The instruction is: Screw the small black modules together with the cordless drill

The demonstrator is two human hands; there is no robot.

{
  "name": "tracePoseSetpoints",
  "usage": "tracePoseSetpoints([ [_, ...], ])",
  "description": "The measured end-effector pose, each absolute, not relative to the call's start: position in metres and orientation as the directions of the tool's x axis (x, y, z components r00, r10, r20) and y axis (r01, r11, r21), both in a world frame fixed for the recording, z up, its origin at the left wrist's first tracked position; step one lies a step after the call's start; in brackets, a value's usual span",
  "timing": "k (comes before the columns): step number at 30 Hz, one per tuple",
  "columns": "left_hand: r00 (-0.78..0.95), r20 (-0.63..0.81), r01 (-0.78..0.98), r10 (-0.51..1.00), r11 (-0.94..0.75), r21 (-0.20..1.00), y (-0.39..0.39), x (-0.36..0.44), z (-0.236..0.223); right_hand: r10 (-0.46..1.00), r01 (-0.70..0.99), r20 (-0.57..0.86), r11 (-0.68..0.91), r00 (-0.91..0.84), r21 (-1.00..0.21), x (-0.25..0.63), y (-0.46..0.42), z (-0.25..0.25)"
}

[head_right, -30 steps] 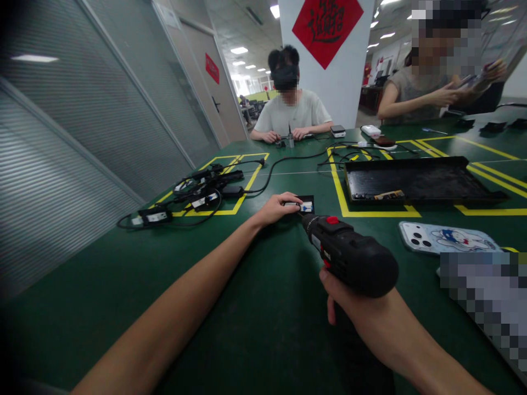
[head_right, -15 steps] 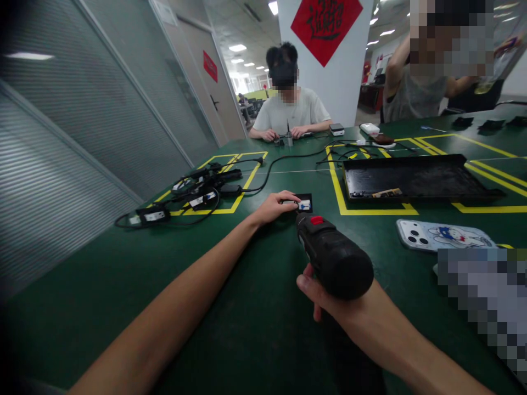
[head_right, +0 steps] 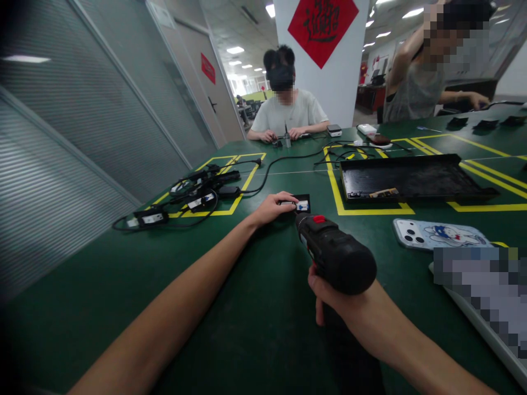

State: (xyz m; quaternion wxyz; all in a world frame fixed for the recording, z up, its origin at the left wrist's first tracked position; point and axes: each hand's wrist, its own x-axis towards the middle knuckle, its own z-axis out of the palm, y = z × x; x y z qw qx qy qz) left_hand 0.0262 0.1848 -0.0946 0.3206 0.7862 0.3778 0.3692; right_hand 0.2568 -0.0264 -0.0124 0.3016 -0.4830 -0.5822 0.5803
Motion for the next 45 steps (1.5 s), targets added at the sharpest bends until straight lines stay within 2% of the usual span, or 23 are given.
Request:
tracePoseSetpoints([
  [16, 0.454, 0.303, 0.394, 0.838, -0.493, 0.776, 0.183, 0.027, -0.089, 0.903, 0.194, -0.215, -0.15, -0.373, -0.969, 0.252, -0.026, -0.016],
  [30, 0.463, 0.3, 0.397, 0.834, -0.497, 0.772, 0.181, 0.027, -0.087, 0.883, 0.297, -0.285, -0.178, -0.372, -0.938, 0.254, -0.026, -0.015],
  [45, 0.457, 0.311, 0.398, 0.833, -0.504, 0.766, 0.183, 0.027, -0.089, 0.896, 0.171, -0.211, -0.155, -0.391, -0.973, 0.255, -0.022, -0.03],
])
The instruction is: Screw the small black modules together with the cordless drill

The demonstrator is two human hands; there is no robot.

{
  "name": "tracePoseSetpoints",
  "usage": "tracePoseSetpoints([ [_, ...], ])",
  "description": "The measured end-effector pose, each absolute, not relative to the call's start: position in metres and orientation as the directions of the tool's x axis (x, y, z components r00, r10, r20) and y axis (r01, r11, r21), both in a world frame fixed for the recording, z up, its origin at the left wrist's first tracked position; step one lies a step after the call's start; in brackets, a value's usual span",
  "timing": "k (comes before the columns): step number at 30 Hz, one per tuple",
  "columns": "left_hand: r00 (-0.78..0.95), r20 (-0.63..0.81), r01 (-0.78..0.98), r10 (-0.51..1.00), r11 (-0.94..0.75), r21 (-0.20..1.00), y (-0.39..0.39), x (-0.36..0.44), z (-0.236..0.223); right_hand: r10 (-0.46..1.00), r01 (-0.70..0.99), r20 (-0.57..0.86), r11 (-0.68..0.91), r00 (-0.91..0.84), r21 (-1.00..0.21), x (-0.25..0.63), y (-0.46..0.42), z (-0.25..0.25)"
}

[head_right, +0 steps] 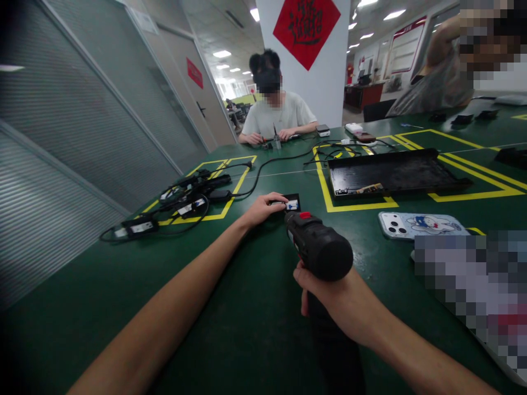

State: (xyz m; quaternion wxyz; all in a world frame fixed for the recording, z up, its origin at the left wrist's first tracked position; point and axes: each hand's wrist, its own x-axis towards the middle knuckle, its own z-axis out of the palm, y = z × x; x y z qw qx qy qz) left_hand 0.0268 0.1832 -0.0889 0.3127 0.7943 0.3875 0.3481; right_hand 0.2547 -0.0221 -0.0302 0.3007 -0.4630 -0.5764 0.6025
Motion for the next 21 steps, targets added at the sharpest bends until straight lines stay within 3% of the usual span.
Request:
tracePoseSetpoints([
  [5, 0.462, 0.317, 0.39, 0.828, -0.511, 0.766, 0.182, 0.027, -0.087, 0.902, 0.142, -0.172, -0.125, -0.397, -0.982, 0.255, -0.02, -0.036],
  [12, 0.466, 0.314, 0.382, 0.827, -0.509, 0.772, 0.183, 0.027, -0.088, 0.906, 0.37, -0.244, -0.108, -0.345, -0.923, 0.256, -0.026, -0.025],
  [21, 0.463, 0.312, 0.377, 0.83, -0.503, 0.778, 0.183, 0.028, -0.088, 0.914, 0.178, -0.208, -0.154, -0.348, -0.972, 0.251, -0.028, -0.012],
])
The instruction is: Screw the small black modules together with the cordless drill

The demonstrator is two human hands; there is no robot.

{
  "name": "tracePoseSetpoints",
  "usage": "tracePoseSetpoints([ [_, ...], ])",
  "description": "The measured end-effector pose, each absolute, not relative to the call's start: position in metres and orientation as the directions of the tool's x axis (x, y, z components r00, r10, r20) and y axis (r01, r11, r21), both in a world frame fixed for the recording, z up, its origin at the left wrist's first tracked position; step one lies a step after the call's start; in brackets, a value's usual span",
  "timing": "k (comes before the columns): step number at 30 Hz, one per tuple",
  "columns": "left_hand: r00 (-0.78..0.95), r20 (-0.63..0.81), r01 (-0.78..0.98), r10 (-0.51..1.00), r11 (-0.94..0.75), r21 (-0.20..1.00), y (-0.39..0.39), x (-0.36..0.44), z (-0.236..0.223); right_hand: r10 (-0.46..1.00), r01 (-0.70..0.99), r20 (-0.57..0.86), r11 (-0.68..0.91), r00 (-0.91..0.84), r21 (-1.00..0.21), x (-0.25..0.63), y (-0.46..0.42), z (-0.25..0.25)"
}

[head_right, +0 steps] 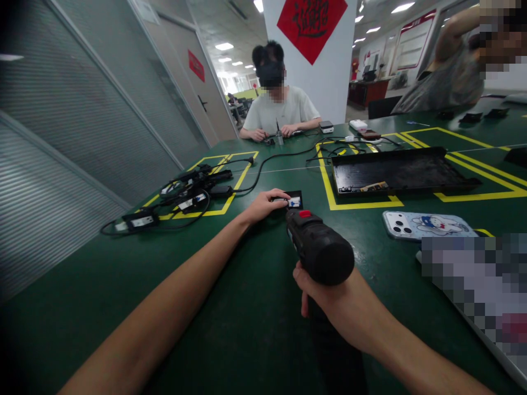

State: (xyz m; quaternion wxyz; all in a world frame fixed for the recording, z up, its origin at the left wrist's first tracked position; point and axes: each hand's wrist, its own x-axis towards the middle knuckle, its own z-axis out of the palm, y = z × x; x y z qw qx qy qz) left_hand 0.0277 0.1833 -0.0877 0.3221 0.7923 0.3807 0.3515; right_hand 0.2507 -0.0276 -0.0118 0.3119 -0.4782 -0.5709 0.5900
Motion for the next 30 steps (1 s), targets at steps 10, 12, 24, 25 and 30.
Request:
tracePoseSetpoints([
  [10, 0.465, 0.319, 0.375, 0.826, -0.51, 0.774, 0.1822, 0.0274, -0.0867, 0.904, 0.143, -0.234, -0.195, -0.358, -0.97, 0.2528, -0.0282, -0.0151],
  [12, 0.462, 0.317, 0.377, 0.828, -0.507, 0.775, 0.1821, 0.0276, -0.0868, 0.903, 0.141, -0.234, -0.195, -0.36, -0.971, 0.253, -0.0278, -0.0147],
  [24, 0.456, 0.315, 0.379, 0.832, -0.502, 0.777, 0.1833, 0.0271, -0.089, 0.902, 0.15, -0.228, -0.185, -0.366, -0.971, 0.2521, -0.0281, -0.014],
  [25, 0.454, 0.312, 0.385, 0.834, -0.5, 0.776, 0.1833, 0.0271, -0.0889, 0.903, 0.146, -0.224, -0.182, -0.366, -0.972, 0.2521, -0.0283, -0.0142],
  [30, 0.455, 0.32, 0.378, 0.831, -0.505, 0.776, 0.1828, 0.0274, -0.0882, 0.909, 0.154, -0.219, -0.174, -0.354, -0.973, 0.2517, -0.0277, -0.0131],
])
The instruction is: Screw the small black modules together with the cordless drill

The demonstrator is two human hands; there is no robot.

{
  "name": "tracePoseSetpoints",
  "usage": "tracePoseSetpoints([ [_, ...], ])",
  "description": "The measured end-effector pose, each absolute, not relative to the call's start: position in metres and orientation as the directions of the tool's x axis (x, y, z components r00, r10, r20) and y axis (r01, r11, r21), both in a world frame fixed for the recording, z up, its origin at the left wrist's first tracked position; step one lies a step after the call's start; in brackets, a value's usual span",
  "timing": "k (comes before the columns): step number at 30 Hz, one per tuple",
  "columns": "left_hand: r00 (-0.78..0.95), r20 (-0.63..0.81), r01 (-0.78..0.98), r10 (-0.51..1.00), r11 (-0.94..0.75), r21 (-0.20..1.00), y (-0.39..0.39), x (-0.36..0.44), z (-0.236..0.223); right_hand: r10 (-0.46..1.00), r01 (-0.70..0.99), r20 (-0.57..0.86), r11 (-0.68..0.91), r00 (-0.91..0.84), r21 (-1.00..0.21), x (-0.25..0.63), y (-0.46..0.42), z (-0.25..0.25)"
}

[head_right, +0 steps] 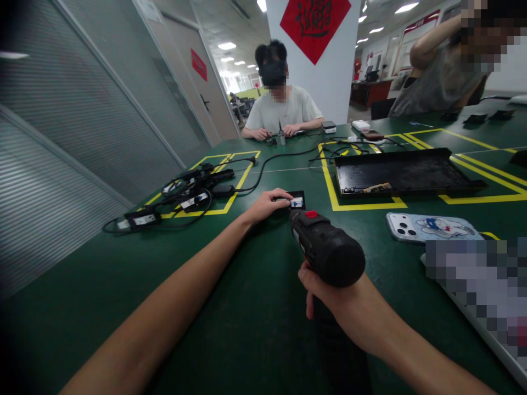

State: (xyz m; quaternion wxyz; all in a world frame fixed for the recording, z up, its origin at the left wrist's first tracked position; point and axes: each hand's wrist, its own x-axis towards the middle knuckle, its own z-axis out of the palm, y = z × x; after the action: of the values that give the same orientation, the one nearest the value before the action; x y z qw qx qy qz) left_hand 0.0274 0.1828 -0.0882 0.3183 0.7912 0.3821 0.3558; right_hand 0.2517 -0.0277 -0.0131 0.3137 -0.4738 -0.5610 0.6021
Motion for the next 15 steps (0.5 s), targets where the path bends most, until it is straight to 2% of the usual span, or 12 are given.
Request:
tracePoseSetpoints([
  [15, 0.443, 0.31, 0.392, 0.841, -0.493, 0.777, 0.1825, 0.0276, -0.0886, 0.913, 0.171, -0.205, -0.153, -0.354, -0.973, 0.2523, -0.0275, -0.0119],
])
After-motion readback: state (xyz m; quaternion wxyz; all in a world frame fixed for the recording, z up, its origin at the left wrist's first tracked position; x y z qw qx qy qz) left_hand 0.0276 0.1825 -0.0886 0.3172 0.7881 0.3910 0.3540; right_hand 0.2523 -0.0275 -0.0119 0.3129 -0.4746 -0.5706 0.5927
